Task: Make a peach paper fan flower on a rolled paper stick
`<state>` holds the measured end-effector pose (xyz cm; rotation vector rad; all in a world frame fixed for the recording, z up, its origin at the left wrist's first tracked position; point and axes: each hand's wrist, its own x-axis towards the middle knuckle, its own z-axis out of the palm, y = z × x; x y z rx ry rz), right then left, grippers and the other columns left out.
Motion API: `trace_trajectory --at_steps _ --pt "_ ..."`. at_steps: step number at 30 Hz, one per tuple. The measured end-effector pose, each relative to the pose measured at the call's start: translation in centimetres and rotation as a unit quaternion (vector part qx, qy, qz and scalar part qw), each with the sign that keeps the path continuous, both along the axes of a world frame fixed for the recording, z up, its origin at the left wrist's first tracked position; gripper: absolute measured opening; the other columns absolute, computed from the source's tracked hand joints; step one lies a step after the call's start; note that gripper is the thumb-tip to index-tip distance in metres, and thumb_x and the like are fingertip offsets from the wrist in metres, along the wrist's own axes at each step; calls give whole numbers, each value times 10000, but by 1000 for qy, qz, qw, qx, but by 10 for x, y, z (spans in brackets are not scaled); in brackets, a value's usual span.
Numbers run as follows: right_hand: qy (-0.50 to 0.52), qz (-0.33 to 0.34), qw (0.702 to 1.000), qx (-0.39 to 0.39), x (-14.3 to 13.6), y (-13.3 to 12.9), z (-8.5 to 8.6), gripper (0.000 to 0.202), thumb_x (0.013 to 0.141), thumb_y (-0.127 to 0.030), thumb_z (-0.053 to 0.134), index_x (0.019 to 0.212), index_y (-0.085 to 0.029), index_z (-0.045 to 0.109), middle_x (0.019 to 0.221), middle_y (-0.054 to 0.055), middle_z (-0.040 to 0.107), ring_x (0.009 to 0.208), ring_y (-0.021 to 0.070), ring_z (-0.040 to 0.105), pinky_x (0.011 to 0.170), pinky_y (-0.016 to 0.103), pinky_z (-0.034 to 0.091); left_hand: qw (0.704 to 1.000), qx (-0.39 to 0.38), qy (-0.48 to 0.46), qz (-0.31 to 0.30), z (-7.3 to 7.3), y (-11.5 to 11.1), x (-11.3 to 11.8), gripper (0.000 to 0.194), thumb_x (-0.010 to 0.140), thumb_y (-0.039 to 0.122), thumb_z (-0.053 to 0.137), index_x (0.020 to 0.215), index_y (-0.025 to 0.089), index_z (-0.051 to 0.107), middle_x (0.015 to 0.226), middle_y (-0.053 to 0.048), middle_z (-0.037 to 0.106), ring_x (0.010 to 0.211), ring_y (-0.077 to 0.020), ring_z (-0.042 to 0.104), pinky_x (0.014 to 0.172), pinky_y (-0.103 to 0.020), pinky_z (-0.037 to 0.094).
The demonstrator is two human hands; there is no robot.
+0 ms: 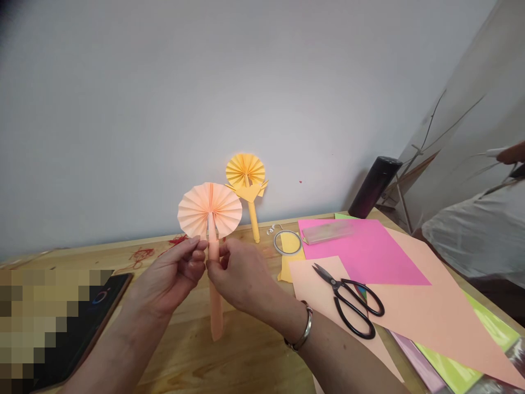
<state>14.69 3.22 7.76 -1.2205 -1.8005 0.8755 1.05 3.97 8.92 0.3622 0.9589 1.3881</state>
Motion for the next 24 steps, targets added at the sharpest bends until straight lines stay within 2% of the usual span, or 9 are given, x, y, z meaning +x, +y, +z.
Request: trace_trajectory --at_steps 4,8,12,14,18,24 --pt "9 2 1000 -5 0 0 1 103 803 -257 528 817 -195 610 778 2 690 673 124 623 550 213 420 999 22 23 -13 -1 -1 0 172 771 73 557 626 62 650 574 -47 644 439 -50 560 391 -105 440" --pt "21 5 1000 -14 -1 0 3 110 798 -225 518 816 -180 618 789 14 694 686 124 627 562 214 433 996 81 44 -16 -2 -4 1 61 688 125 644 641 122 606 604 11 613 455 -74 546 377 -157 407" --pt "27 1 999 -19 -2 0 4 111 802 -227 517 793 -171 612 753 15 685 647 113 610 539 208 424 991 121 58 -11 -5 -4 2 109 662 181 694 681 151 591 662 25 615 484 -78 535 398 -179 384" --pt "19 -4 1000 -15 -2 0 4 108 803 -245 525 803 -175 608 767 12 684 651 113 606 539 210 420 988 134 69 -18 -5 -3 2 103 691 218 682 683 153 602 686 9 627 558 -101 570 458 -197 422" --pt "2 -16 1000 -4 -1 0 3 111 808 -266 523 785 -184 594 753 -2 677 647 115 602 532 211 405 979 152 123 -64 -6 -3 3 131 738 280 647 747 151 665 786 -47 668 776 -179 621 628 -262 478" --pt "7 -7 1000 -1 1 1 4 173 845 -304 487 798 -180 597 758 9 677 659 118 603 545 211 407 969 146 127 -156 -13 -5 7 210 766 301 634 879 139 707 861 -83 698 809 -201 628 670 -275 460"
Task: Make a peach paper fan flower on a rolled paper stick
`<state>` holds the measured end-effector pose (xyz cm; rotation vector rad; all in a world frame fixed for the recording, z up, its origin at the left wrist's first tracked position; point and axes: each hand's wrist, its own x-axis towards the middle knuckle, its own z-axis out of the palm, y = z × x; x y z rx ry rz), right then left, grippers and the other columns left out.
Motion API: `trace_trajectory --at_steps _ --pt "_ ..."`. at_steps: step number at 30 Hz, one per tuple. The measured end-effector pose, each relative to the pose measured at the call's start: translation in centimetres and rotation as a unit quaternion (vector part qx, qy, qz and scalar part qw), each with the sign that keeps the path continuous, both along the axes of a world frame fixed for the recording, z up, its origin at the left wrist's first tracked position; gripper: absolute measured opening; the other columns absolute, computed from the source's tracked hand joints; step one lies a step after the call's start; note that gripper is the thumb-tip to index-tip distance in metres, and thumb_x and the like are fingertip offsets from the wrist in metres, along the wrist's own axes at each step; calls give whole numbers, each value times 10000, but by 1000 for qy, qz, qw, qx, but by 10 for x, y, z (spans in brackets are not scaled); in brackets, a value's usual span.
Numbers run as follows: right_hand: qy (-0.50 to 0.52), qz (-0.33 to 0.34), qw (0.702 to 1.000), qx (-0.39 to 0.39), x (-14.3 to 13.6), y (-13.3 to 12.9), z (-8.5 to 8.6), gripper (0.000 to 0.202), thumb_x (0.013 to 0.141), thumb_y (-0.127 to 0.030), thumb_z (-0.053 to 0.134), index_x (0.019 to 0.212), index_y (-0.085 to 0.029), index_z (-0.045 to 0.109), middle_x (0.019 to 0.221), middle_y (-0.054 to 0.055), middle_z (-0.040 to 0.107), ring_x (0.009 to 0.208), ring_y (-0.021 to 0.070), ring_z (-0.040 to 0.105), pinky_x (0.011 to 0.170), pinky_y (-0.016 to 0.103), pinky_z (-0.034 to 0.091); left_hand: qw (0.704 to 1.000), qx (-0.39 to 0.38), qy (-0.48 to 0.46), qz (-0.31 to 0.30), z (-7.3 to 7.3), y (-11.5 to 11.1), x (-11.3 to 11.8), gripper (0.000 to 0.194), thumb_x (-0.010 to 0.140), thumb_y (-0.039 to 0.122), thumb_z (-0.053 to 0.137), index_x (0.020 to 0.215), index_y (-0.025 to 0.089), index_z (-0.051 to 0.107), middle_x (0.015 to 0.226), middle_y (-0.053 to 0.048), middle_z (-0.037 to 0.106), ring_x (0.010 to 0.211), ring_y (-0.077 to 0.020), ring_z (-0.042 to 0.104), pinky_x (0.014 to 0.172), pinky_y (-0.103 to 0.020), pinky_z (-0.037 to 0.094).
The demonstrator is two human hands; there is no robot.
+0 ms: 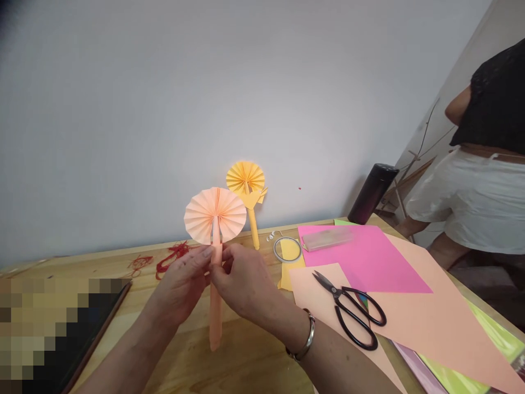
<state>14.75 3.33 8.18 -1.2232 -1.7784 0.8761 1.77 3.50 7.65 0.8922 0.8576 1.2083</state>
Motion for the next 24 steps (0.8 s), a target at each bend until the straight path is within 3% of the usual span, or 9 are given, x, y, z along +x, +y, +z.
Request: trace_trajectory --at_steps 10,17,21,24 --pt "4 25 1000 12 -1 -3 1 160 857 -297 487 812 -187 594 747 0 675 643 111 601 545 206 402 996 -20 -81 14 -1 1 6 162 721 257 682 808 125 720 743 -69 709 724 -199 647 654 -284 474" --pt "-3 47 999 1 1 -5 8 160 854 -297 501 860 -200 629 770 3 678 662 118 598 563 214 399 994 -46 -90 49 -2 2 4 153 674 229 716 771 110 716 726 -83 710 754 -227 663 672 -316 518" --pt "-88 85 992 0 6 -9 6 271 804 -422 564 676 -193 630 595 -14 612 525 105 510 469 220 320 987 -58 -97 115 0 6 -4 104 720 190 671 790 122 707 810 -92 719 816 -224 666 708 -335 546" --pt "-127 103 986 -4 6 -11 0 294 766 -434 604 601 -190 599 534 -19 575 471 98 470 433 225 264 984 -56 -109 126 4 5 -8 99 766 161 616 791 108 696 816 -101 717 800 -211 672 739 -349 555"
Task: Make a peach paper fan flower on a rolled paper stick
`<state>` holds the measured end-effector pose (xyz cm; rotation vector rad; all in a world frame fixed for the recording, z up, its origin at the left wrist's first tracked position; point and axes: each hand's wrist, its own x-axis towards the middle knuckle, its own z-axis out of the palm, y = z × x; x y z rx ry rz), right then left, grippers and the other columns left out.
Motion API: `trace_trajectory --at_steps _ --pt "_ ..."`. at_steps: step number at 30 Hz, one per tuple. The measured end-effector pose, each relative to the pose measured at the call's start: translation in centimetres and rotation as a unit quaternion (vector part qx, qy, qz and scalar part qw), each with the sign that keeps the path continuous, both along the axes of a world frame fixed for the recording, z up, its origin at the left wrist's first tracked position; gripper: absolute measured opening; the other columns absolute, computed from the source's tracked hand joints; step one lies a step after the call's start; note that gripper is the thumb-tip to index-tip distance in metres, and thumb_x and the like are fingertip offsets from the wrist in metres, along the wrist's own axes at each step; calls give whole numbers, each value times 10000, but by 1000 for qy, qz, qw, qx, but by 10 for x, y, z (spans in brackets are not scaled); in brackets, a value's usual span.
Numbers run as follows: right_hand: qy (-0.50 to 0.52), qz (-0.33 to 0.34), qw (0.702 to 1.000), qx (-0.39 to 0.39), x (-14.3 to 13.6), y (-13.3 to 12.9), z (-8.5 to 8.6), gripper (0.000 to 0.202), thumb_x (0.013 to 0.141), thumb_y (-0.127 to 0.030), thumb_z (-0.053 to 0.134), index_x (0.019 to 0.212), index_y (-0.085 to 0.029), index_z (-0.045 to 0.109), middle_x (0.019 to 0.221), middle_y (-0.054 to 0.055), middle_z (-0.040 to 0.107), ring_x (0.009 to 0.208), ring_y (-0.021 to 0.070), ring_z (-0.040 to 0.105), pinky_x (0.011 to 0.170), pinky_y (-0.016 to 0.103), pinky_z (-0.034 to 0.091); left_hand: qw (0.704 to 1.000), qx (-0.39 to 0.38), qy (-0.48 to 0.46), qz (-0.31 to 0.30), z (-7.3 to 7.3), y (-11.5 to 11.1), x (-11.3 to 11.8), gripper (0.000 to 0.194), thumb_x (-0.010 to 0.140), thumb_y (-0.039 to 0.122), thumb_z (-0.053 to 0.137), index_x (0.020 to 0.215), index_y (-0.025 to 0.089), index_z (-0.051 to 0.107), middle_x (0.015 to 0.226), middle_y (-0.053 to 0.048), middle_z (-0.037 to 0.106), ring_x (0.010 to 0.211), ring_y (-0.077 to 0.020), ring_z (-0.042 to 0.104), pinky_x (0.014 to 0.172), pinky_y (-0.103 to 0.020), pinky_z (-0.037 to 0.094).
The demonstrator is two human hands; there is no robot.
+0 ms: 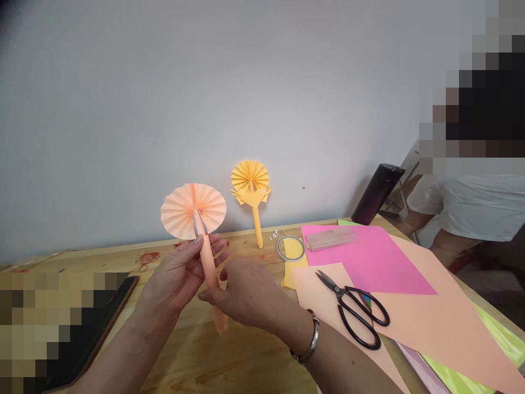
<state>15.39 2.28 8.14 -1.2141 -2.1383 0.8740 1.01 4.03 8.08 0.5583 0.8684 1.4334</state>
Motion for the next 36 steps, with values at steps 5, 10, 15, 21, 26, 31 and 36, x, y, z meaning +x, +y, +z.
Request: trace_trajectory --at_steps 5,10,15,21,26,31,36 --pt "-23 -16 999 -42 -3 -5 -1 270 734 -409 632 581 -189 601 512 -5 581 430 101 467 415 226 254 1000 13 -17 21 8 -3 1 46 747 137 643 757 110 677 771 -75 711 707 -176 675 710 -315 568" --pt "7 16 985 -174 4 -19 -8 132 698 -297 641 651 -173 644 581 13 641 436 101 522 375 182 287 999 20 -28 14 9 -6 4 66 732 144 660 786 109 675 770 -75 705 676 -156 665 665 -282 567" --pt "80 72 957 -268 8 -33 -35 120 740 -224 551 724 -152 646 680 27 668 526 108 601 429 158 379 999 27 -35 -3 3 -10 6 89 743 146 653 824 111 668 765 -62 685 654 -129 640 647 -263 557" --pt "-7 122 951 -285 32 -25 -30 246 666 -398 674 667 -152 662 535 -3 601 457 98 556 412 158 359 998 -37 -31 -45 -21 -25 8 57 749 119 642 801 126 663 754 -58 673 602 -105 610 585 -227 545" --pt "83 -28 974 -208 53 11 -36 419 773 -514 541 615 -129 589 545 24 606 438 91 546 422 174 350 993 -102 -40 -50 -45 -38 16 48 764 95 616 757 101 663 712 -61 657 552 -89 581 511 -192 516" --pt "221 -131 953 -158 47 24 -65 366 816 -484 497 702 -144 571 657 22 606 501 87 528 455 191 358 989 -123 -44 -72 -63 -43 22 49 755 99 631 773 88 676 709 -58 667 535 -92 585 491 -191 508" --pt "305 -113 923 -205 49 22 -65 360 781 -498 560 870 -159 643 778 35 616 677 127 562 516 206 370 983 -132 -44 -116 -75 -51 27 89 724 115 675 811 106 693 766 -62 691 612 -128 628 620 -262 551"
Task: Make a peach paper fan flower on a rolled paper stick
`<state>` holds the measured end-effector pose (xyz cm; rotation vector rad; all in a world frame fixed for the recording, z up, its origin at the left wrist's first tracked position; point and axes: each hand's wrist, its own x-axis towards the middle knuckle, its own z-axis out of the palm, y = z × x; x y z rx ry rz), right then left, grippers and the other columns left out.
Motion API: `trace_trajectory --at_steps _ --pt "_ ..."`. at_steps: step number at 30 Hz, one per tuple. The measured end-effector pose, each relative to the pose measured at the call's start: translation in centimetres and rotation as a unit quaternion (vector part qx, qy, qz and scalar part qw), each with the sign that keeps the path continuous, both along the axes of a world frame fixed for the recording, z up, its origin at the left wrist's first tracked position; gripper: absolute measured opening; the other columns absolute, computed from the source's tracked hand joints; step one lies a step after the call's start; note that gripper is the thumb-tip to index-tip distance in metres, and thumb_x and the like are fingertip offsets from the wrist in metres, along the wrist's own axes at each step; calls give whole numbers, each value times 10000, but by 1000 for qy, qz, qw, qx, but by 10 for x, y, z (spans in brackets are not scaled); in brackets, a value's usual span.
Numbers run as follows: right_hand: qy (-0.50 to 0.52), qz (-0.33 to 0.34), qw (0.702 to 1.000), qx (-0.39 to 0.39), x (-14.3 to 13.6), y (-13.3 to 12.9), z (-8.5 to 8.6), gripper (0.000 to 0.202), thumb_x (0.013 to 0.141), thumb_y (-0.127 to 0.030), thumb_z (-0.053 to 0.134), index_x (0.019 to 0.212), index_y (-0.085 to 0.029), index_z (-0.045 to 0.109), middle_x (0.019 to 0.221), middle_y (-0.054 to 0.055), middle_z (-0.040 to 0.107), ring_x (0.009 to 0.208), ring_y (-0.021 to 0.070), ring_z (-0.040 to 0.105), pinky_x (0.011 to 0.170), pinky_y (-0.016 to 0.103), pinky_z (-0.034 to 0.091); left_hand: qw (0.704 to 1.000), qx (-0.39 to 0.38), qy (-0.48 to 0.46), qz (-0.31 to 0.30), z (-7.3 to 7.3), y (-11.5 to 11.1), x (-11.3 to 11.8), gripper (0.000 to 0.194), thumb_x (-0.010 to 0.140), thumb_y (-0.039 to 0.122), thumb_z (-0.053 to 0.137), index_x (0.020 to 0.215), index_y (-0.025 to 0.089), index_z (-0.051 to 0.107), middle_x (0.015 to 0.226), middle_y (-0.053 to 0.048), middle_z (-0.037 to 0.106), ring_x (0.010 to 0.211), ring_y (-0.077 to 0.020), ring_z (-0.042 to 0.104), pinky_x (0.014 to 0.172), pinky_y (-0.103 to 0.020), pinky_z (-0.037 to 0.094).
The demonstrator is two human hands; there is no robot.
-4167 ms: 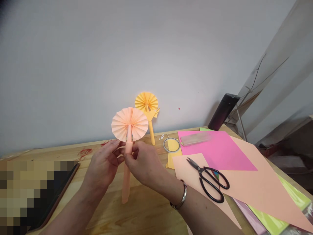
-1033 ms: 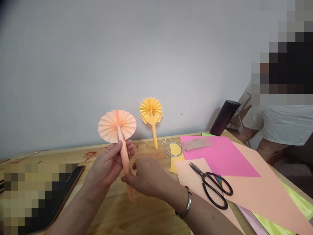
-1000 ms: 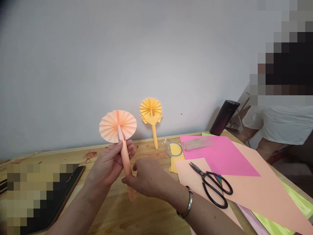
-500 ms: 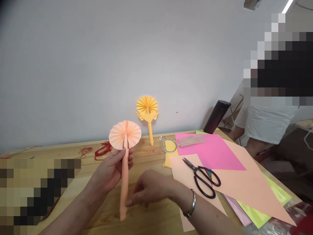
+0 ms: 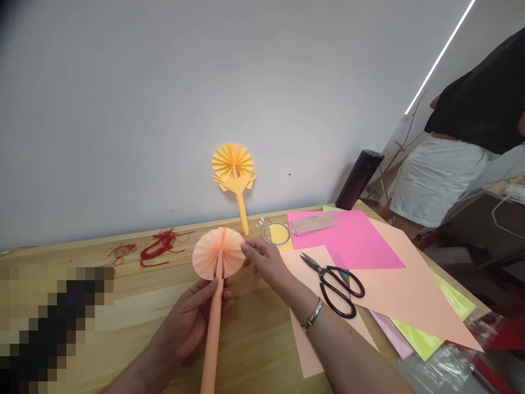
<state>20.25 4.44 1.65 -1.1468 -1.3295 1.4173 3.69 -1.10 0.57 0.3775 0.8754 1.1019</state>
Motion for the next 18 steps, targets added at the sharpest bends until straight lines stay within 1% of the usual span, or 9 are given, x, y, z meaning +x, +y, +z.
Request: trace_trajectory --at_steps 2,5,10,11,13,14,16,17,18 --pt "51 -2 999 -17 4 1 2 343 769 -477 591 900 -168 660 773 26 620 680 122 549 547 211 373 1000 -7 -3 -28 -3 -4 3 110 722 127 682 830 112 700 771 -61 692 655 -144 640 693 -304 552" --pt "117 1 992 -53 7 2 0 318 753 -457 623 863 -163 673 775 29 636 679 128 557 599 234 400 998 -8 4 -62 -6 -7 8 125 726 158 688 841 114 709 750 -60 690 700 -159 643 742 -321 537" --pt "147 -14 984 -96 5 1 -6 300 708 -404 683 824 -127 673 781 57 650 684 140 570 646 263 419 996 20 22 -78 -6 -7 8 179 709 183 703 875 116 716 825 -73 705 772 -170 636 790 -307 505" --pt "152 -13 983 -101 3 1 -5 298 704 -394 687 819 -119 672 772 58 645 677 138 567 642 263 418 996 31 19 -77 -4 -5 6 190 727 215 686 885 113 715 843 -83 706 790 -182 635 802 -321 499" --pt "155 -8 982 -109 0 1 1 290 686 -377 700 787 -107 666 731 51 629 650 130 556 620 257 411 996 54 24 -69 2 3 -1 265 783 305 617 941 111 706 944 -110 701 844 -211 629 799 -344 497" --pt "150 -5 982 -113 -2 2 4 286 671 -371 711 757 -103 660 699 43 616 628 124 546 601 251 404 996 61 35 -51 7 8 -5 301 797 347 591 955 116 702 984 -117 695 879 -227 624 783 -345 500" --pt "136 4 984 -115 -7 2 13 276 636 -361 734 679 -105 638 625 17 579 571 104 512 561 238 385 995 81 64 -16 16 19 -14 330 789 383 584 973 134 696 1000 -109 690 907 -244 614 737 -341 504" --pt "130 14 985 -114 -9 2 16 276 624 -358 742 650 -109 626 598 5 562 547 95 494 546 234 377 993 88 82 -9 21 24 -18 338 778 390 594 972 132 696 994 -106 691 908 -247 612 719 -332 502" --pt "126 26 985 -113 -11 3 19 277 615 -358 747 632 -112 619 580 -3 550 528 89 479 535 232 372 991 89 95 -22 25 29 -21 362 771 405 598 974 122 695 986 -110 691 913 -252 611 708 -324 499"
